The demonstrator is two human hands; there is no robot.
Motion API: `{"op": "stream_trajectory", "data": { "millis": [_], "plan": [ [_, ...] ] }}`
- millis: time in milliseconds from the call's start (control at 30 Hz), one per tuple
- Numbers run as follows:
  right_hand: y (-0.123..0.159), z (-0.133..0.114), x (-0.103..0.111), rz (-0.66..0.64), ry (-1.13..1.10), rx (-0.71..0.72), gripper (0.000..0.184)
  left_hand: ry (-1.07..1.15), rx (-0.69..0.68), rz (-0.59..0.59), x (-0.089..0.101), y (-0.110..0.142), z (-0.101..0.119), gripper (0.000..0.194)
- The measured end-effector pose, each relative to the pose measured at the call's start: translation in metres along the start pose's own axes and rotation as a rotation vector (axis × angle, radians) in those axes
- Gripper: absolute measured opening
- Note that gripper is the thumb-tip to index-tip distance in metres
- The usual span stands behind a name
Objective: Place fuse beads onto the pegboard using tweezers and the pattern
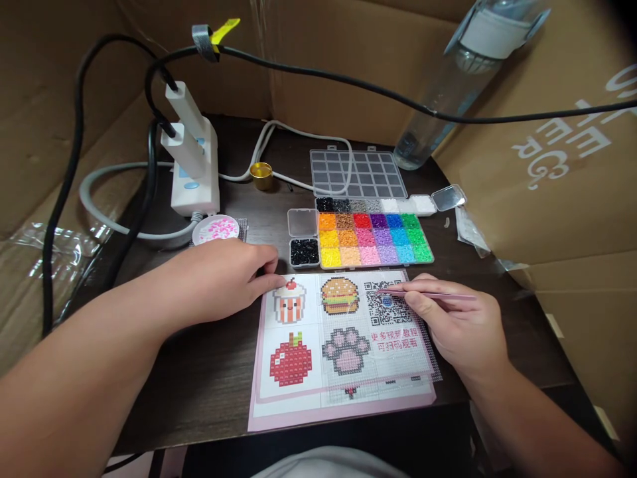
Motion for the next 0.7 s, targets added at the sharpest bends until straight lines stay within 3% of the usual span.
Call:
{"op": "stream_trajectory", "data": {
  "millis": [300, 500, 700],
  "plan": [
    [-0.001, 0.001, 0.002, 0.023, -0.037, -0.005, 0.013, 0.061, 0.003, 0.017, 0.000, -0.001, -0.002, 0.038],
    [-0.005, 0.014, 0.011, 0.108, -0.204, 0.033, 0.010, 0.055, 0.001, 0.033, 0.001, 0.000, -0.003, 0.038],
    [-0.042, 0.005, 0.034, 0.253, -0.250, 0.107, 0.016, 0.038, 0.017, 0.014, 0.003, 0.003, -0.002, 0.036]
  ]
}}
Point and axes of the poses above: each hand's wrist, its own y-axis away from the middle knuckle, its own x-axis out of the back of the hand, z = x × y, the point moved 8 cm from there along -y, towards the middle knuckle, and after that the axes turned 11 degrees about -y, right-handed, at the moved point
